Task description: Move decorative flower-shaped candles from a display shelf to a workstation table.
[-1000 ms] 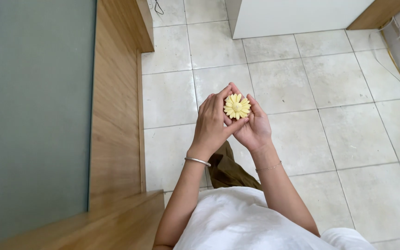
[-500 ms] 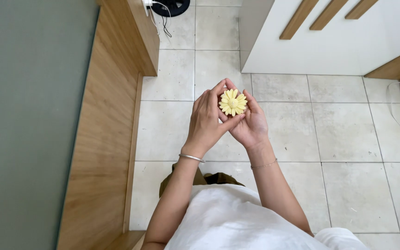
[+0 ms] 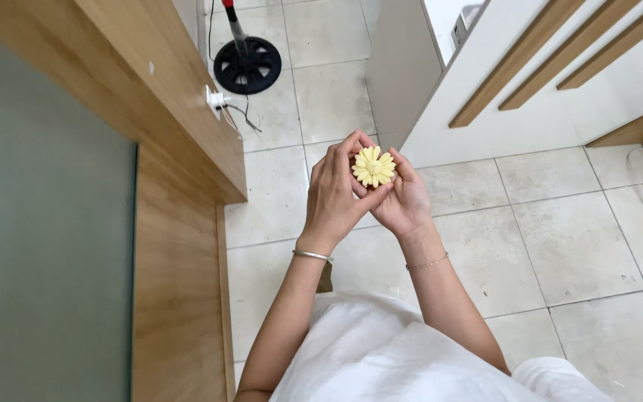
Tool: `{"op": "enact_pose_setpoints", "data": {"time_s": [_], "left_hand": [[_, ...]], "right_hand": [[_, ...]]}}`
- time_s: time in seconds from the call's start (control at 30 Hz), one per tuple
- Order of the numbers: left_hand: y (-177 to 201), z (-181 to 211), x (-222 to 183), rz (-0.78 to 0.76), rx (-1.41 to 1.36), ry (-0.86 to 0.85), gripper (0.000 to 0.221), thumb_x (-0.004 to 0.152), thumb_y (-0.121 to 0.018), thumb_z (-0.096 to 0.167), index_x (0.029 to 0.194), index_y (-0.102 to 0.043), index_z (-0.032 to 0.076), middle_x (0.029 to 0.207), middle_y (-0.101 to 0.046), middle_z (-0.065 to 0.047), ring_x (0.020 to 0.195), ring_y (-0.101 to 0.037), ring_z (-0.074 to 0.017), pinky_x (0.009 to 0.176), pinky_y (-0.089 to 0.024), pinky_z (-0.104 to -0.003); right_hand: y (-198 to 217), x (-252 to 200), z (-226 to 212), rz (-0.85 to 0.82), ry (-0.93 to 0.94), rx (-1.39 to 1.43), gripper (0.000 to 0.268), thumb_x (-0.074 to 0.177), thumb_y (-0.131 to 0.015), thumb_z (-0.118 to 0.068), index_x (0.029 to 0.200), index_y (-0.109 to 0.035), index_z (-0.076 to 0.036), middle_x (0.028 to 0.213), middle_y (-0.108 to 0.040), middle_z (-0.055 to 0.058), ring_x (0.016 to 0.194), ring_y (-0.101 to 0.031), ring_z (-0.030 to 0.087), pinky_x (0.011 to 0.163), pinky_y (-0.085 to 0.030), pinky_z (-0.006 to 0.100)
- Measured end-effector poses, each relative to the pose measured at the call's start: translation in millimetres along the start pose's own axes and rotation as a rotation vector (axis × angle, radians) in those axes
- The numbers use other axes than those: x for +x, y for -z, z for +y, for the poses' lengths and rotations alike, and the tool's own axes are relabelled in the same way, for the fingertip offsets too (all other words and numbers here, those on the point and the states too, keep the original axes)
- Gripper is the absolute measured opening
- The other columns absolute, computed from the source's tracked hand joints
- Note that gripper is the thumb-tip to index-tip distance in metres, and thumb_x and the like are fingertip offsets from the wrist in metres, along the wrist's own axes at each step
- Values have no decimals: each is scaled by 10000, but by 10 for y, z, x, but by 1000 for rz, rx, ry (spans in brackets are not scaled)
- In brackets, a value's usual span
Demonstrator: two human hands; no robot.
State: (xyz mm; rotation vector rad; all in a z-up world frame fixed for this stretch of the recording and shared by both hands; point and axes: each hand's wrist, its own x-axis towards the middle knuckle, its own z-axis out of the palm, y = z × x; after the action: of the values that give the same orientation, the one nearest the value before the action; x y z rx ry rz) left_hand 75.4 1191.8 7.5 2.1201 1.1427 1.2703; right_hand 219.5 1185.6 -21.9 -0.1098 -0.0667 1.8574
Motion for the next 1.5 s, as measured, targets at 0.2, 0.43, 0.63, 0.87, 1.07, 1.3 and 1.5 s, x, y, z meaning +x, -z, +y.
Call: {"op": "enact_pose_setpoints", "data": {"time_s": [0.2,0.43,0.63,0.87,1.07,1.3,1.5], "left_hand": [[17,-762,1334,-71,-29,-67,874,787,-884,325,1494,-418,106,1272,-620,-56,1212,-647,-227,1079,-464,-431],[-247,-1519,2547,-133,-34,-86,882,778,-877,325,1499,-423,95,1331,-602,-82,1237,-627,-266,1106,-440,-447],[-655,-2265,3775,-108,-49,-63,876,774,-884,315,1492,-437,85,1290,-620,-76,1219,-641,-262,1101,-445,-451],[-1210,-3022,5445,-84,-121,-62,874,760,-907,287,1472,-447,74,1221,-636,-83,1144,-665,-254,1043,-495,-428],[-1598,-3576,6535,-90,-268,-13,883,760,-906,183,1492,-430,52,1260,-597,-129,1160,-662,-271,1013,-561,-383],[-2049,-4445,7757,-177,-388,34,894,761,-911,181,1499,-421,54,1291,-587,-140,1156,-674,-263,982,-588,-365],[-2447,-5149,9226,-289,-441,-7,853,772,-896,150,1486,-438,53,1345,-600,-155,1242,-663,-289,1013,-579,-375]], "right_hand": [[-125,1341,-403,8,123,14,522,1135,-328,-305,1527,-437,23,1516,-502,176,1412,-489,301,1214,-386,494],[-10,2600,-1031,74,163,-30,511,1117,-343,-295,1510,-440,17,1499,-529,157,1397,-504,288,1197,-397,483],[-28,3907,-1740,94,153,-82,528,1111,-347,-287,1510,-441,46,1511,-524,172,1407,-497,289,1214,-376,480],[-106,5501,-2838,112,122,-131,533,1100,-359,-287,1508,-437,46,1508,-527,177,1408,-500,293,1219,-370,490],[-21,6597,-3541,110,129,-115,524,1107,-356,-272,1507,-440,55,1490,-539,183,1402,-507,296,1215,-377,508],[220,7856,-4231,179,206,-112,489,1116,-343,-292,1445,-482,41,1468,-552,170,1387,-512,294,1224,-371,526],[139,9121,-4986,172,330,-84,495,1129,-336,-303,1471,-447,38,1480,-534,164,1384,-515,305,1227,-375,531]]}}
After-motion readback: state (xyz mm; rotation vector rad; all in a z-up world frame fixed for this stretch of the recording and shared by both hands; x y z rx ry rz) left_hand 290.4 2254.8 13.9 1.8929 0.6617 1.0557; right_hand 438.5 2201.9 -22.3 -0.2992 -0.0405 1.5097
